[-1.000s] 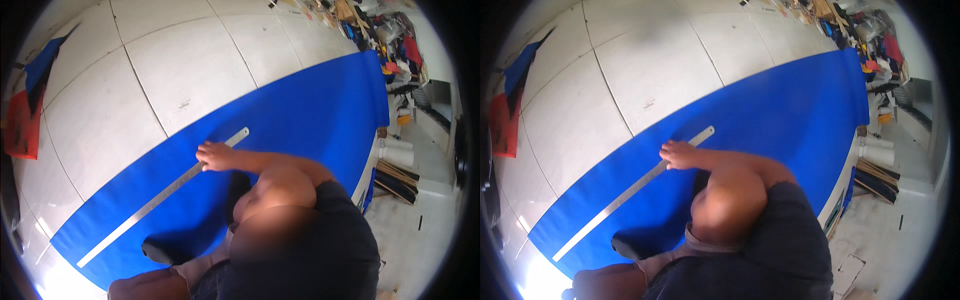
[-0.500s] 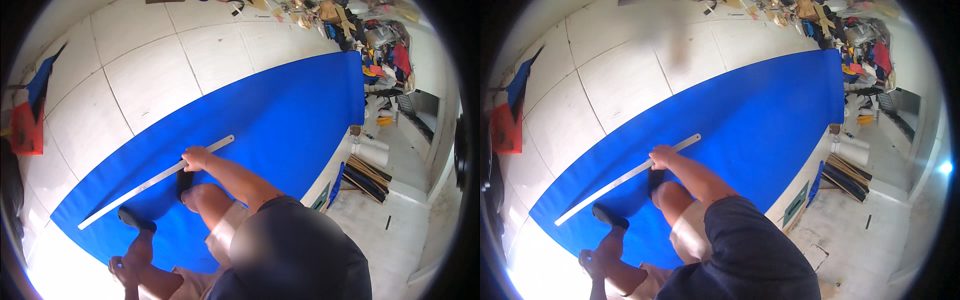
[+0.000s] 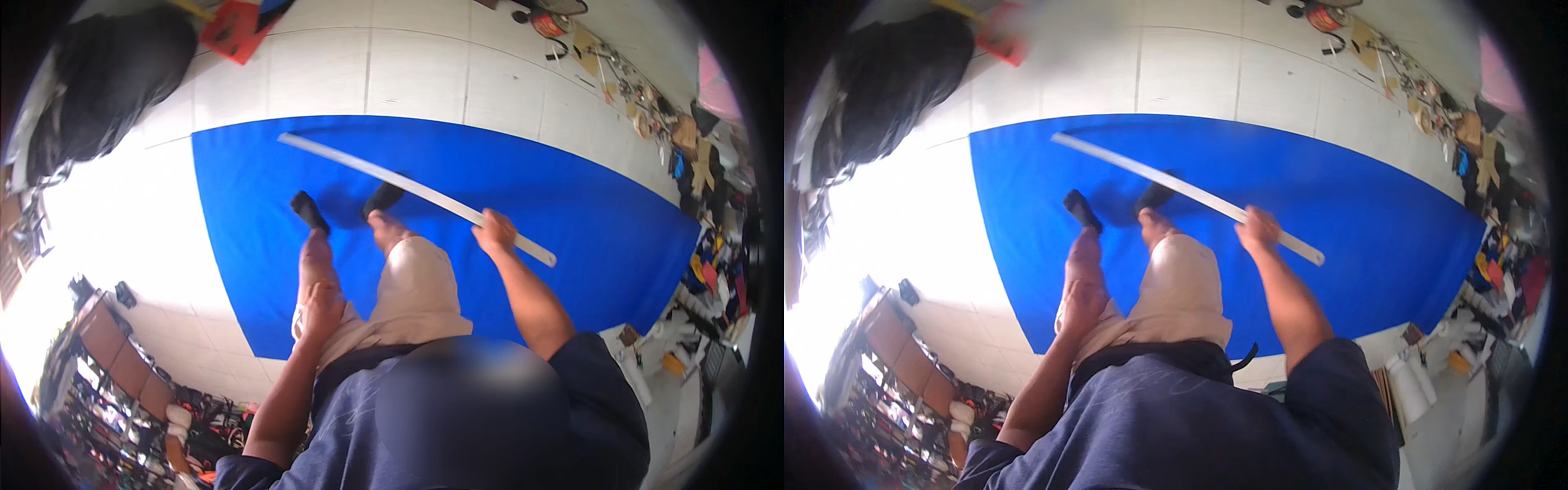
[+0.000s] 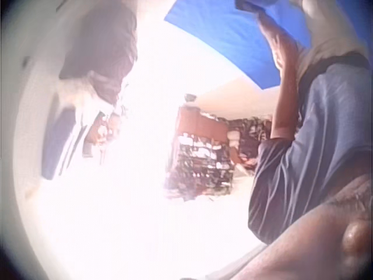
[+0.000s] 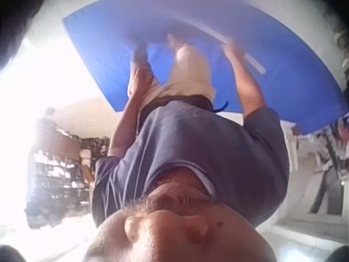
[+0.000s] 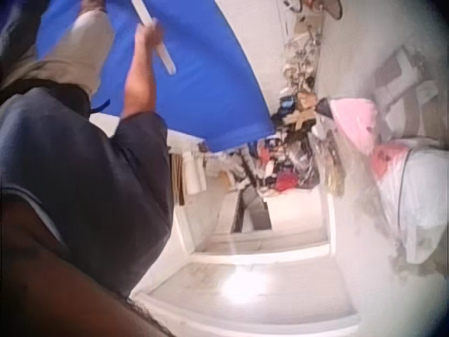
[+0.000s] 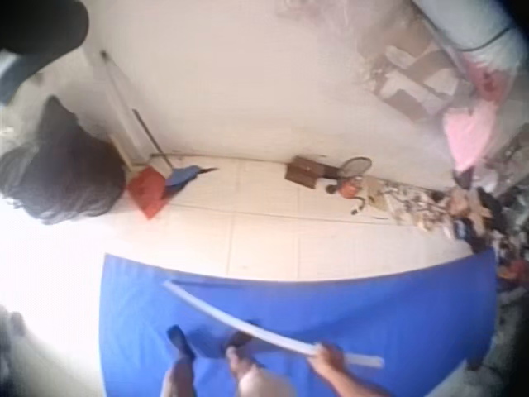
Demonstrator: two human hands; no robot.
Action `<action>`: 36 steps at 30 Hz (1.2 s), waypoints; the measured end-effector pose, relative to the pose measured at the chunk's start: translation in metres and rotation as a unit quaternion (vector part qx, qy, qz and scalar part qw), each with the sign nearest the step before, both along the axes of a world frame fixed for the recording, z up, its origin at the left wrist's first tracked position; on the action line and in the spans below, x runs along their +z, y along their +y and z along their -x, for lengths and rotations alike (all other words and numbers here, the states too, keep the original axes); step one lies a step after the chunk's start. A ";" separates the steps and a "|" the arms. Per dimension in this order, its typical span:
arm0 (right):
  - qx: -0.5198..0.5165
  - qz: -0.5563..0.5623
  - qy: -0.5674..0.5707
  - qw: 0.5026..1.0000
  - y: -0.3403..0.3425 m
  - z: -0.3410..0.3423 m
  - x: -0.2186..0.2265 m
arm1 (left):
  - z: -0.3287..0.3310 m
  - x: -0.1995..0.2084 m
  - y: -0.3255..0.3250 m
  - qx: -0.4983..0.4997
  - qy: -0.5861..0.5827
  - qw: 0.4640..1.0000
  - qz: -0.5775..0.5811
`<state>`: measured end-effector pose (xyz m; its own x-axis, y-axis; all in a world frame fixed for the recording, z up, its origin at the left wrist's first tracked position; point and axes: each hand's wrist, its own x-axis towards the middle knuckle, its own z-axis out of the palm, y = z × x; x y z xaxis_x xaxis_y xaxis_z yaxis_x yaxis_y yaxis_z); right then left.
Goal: The person uses a straight edge and a marking tool to draw lines on a large blue sheet of textile material while sitting on the floor.
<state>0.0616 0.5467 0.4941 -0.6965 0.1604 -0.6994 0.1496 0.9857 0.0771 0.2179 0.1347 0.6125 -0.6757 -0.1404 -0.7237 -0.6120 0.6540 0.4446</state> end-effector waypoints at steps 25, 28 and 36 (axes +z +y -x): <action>-0.393 -0.044 0.143 0.907 0.136 -0.516 0.136 | -0.469 -0.015 -0.086 0.196 -0.127 0.972 -0.023; -0.352 -0.049 0.136 0.925 0.158 -0.530 0.136 | -0.500 -0.038 -0.092 0.241 -0.109 0.964 -0.015; -0.329 0.015 0.126 0.936 0.138 -0.575 0.118 | -0.497 -0.065 -0.075 0.016 0.141 0.990 0.025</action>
